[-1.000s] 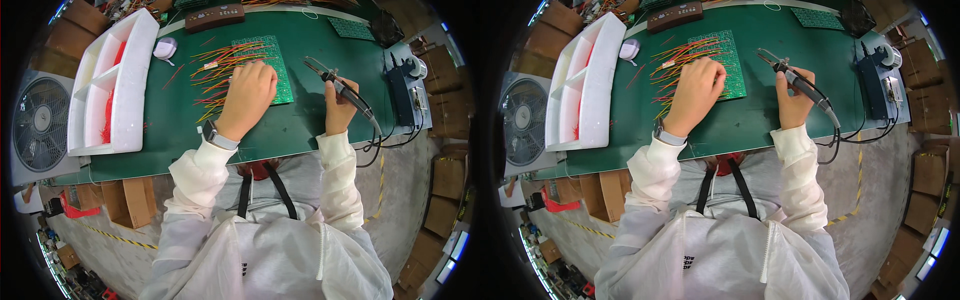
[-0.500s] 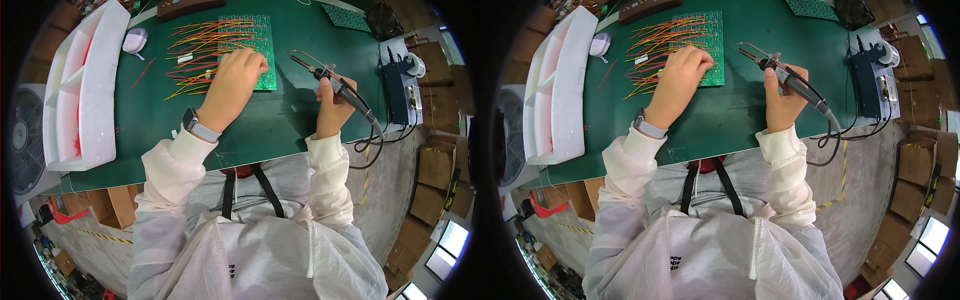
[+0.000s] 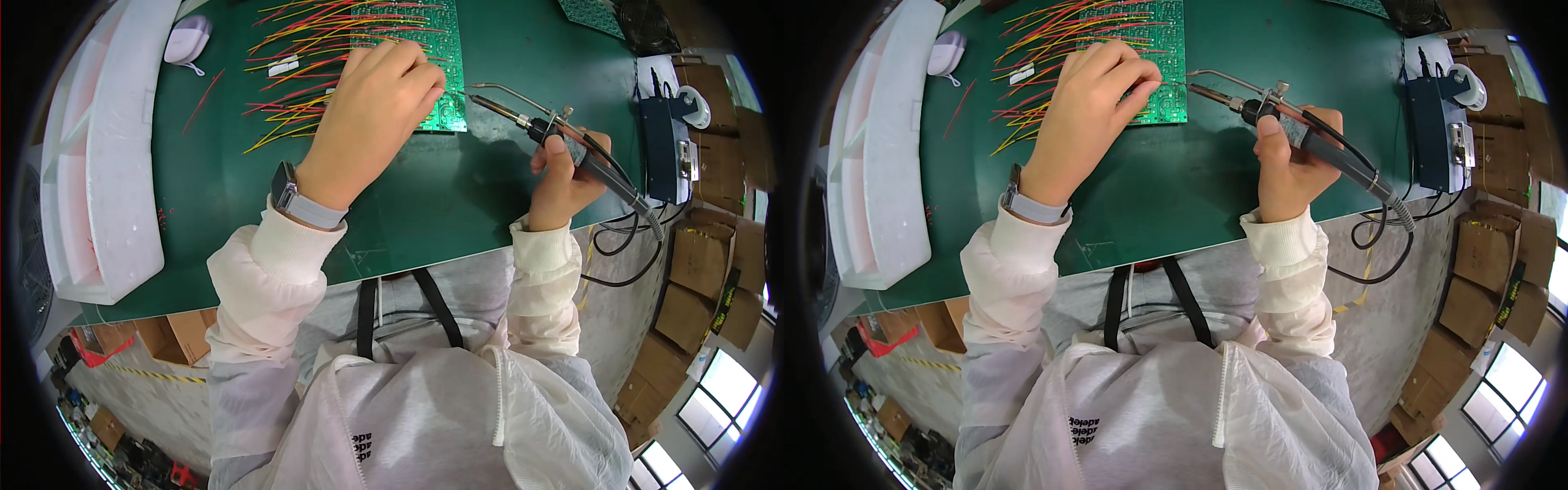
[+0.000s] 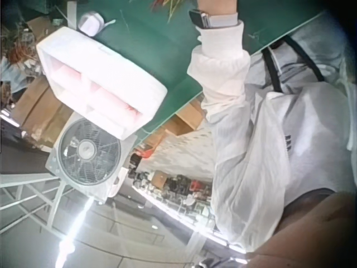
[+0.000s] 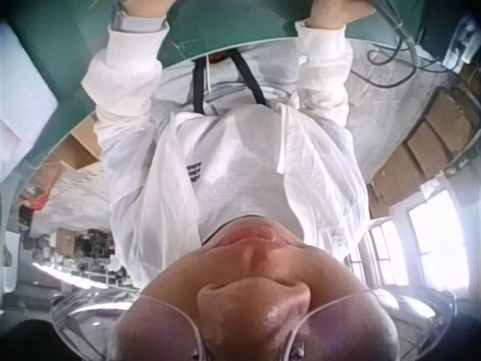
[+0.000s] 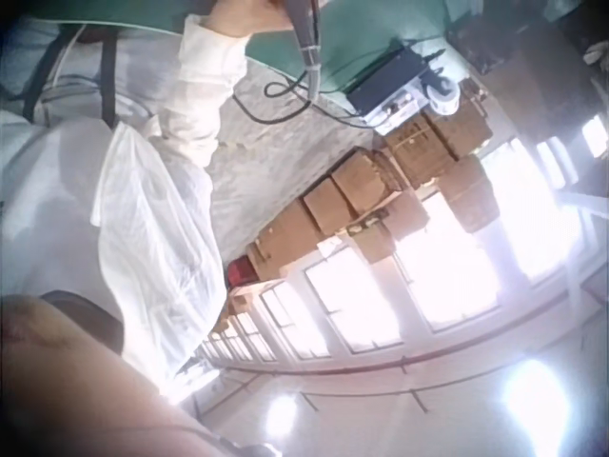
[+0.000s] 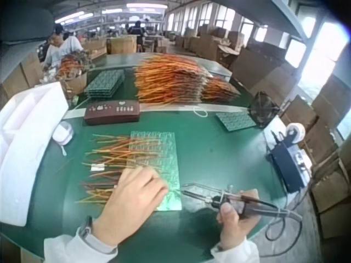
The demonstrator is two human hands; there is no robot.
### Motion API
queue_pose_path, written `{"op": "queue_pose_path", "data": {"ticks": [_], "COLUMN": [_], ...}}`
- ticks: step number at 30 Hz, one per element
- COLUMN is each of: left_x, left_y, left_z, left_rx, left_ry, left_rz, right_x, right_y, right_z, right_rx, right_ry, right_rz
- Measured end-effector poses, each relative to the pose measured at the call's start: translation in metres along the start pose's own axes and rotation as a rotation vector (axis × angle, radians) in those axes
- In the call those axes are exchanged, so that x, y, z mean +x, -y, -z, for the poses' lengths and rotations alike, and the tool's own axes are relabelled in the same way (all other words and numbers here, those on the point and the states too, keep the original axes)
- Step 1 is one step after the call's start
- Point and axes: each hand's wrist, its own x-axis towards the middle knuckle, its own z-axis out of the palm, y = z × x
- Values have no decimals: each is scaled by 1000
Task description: The person solders wires onto a circuit board using a soldering iron, repeatedly taking wires from a tray and attaching them to the board.
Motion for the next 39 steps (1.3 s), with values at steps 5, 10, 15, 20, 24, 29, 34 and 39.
{"op": "queue_pose_path", "data": {"ticks": [5, 10, 15, 20, 24, 29, 34, 39], "left_x": [-1, 0, -1, -1, -1, -1, 1, 0], "left_y": [1, 1, 1, 1, 2, 0, 0, 0], "left_z": [-1, 0, -2, 0, -1, 1, -1, -1], "left_rx": [5, 14, 26, 42, 50, 57, 47, 43], "left_ry": [-8, 0, -4, 0, -7, 11, -10, -8], "left_rz": [9, 14, -6, -7, -15, -5, -24, -23], "right_x": [1, 2, 2, 2, 2, -1, 1, -2], "right_y": [3, 4, 2, 2, 1, -3, -15, -17], "right_z": [-2, -4, -3, -3, -3, 0, 9, 11], "right_rx": [-20, -33, -49, -36, -30, -62, -123, -107], "right_ry": [14, 11, 19, 29, 35, 51, 117, 112], "right_rz": [-50, -73, -58, -54, -47, -6, 191, 145]}}
